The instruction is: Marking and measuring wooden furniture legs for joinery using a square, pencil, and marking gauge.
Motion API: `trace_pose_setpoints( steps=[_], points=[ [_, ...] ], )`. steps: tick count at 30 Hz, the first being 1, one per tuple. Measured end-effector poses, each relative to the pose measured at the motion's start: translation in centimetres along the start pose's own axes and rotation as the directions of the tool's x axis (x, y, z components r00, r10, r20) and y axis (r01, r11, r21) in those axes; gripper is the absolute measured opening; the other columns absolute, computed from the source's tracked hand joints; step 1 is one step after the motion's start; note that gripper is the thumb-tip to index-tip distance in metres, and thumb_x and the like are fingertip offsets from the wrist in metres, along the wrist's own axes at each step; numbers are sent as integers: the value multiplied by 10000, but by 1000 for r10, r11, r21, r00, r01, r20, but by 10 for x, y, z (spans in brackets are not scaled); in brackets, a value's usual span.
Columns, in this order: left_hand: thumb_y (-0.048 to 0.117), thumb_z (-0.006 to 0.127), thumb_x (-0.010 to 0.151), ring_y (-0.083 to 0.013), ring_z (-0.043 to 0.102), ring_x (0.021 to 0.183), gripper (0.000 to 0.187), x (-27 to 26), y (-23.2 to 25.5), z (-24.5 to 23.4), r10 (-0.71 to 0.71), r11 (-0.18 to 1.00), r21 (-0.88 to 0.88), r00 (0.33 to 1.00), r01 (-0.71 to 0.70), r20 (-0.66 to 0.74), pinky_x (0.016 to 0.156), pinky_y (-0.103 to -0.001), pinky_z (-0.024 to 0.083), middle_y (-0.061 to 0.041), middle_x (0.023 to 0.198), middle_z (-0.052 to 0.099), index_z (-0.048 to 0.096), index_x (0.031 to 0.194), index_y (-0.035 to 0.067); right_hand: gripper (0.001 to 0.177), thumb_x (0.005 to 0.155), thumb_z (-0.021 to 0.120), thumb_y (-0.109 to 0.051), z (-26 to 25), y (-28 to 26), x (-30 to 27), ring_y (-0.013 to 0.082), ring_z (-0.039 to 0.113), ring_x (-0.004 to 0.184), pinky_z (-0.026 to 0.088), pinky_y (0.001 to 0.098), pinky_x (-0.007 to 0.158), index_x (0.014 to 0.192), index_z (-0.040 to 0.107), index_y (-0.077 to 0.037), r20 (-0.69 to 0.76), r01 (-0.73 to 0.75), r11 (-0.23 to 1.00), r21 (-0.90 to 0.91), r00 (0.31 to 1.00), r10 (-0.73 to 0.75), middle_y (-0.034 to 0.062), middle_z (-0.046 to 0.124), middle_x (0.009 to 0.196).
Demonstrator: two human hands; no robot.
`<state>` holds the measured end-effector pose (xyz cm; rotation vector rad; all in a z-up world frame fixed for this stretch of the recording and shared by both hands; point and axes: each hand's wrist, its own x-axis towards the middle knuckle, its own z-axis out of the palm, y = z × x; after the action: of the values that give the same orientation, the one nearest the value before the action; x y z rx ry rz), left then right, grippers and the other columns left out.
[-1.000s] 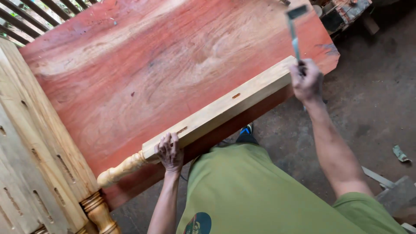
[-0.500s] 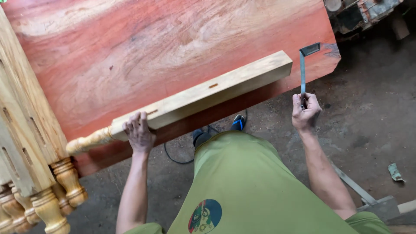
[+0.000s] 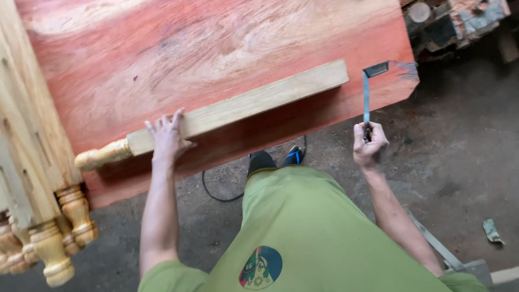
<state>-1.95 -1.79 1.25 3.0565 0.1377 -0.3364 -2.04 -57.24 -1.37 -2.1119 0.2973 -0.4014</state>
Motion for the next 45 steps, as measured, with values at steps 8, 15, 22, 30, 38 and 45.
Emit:
trace_pose_setpoints(
  steps=[8,15,22,30,38,45],
  points=[
    [88,694,516,-288,571,884,787,32,26,93,312,950,132,831,-283,-461,847,-421,414,-100,960,552,599,1291,189,147,1041,721,-165,13,-32,21,184,580,625,476,311,570,976,684,-39,-48,50,997,-63,997,-53,151,607,666],
    [186,600,781,-335,532,1197,588,-25,52,123,227,974,170,668,-151,-708,1050,-487,362,-132,1273,568,608,1355,315,146,1049,708,-159,36,-34,2,172,553,587,452,291,543,970,666,-44,-108,27,998,-52,994,-33,129,559,645],
    [365,634,863,-332,513,1273,487,-39,62,135,186,983,139,639,-123,-746,1092,-499,324,-130,1351,570,608,1350,345,117,1035,732,-127,56,-65,-4,141,553,594,433,259,539,982,678,-37,-99,30,1000,-1,995,-30,111,560,657],
    [236,801,470,-309,521,1201,920,-14,49,83,206,973,43,767,-228,-608,1092,-485,321,-111,1269,588,625,1372,243,88,994,701,-22,51,-7,37,158,548,622,439,286,553,930,688,36,-199,150,989,1,969,-147,153,541,679],
    [156,784,507,-296,564,1112,836,10,53,53,155,921,-258,883,-291,-443,1045,-445,315,-103,1171,620,636,1330,143,105,1020,703,-72,16,-4,55,115,507,586,377,249,532,937,684,-9,-96,61,998,-34,993,-64,58,519,635],
    [369,831,642,-285,534,1124,681,10,68,103,135,990,75,698,-116,-703,1056,-488,355,-106,1225,562,625,1264,185,125,1033,703,-112,-6,-17,58,155,500,603,393,292,557,946,685,-24,55,112,993,-41,992,-109,102,527,620]
  ],
)
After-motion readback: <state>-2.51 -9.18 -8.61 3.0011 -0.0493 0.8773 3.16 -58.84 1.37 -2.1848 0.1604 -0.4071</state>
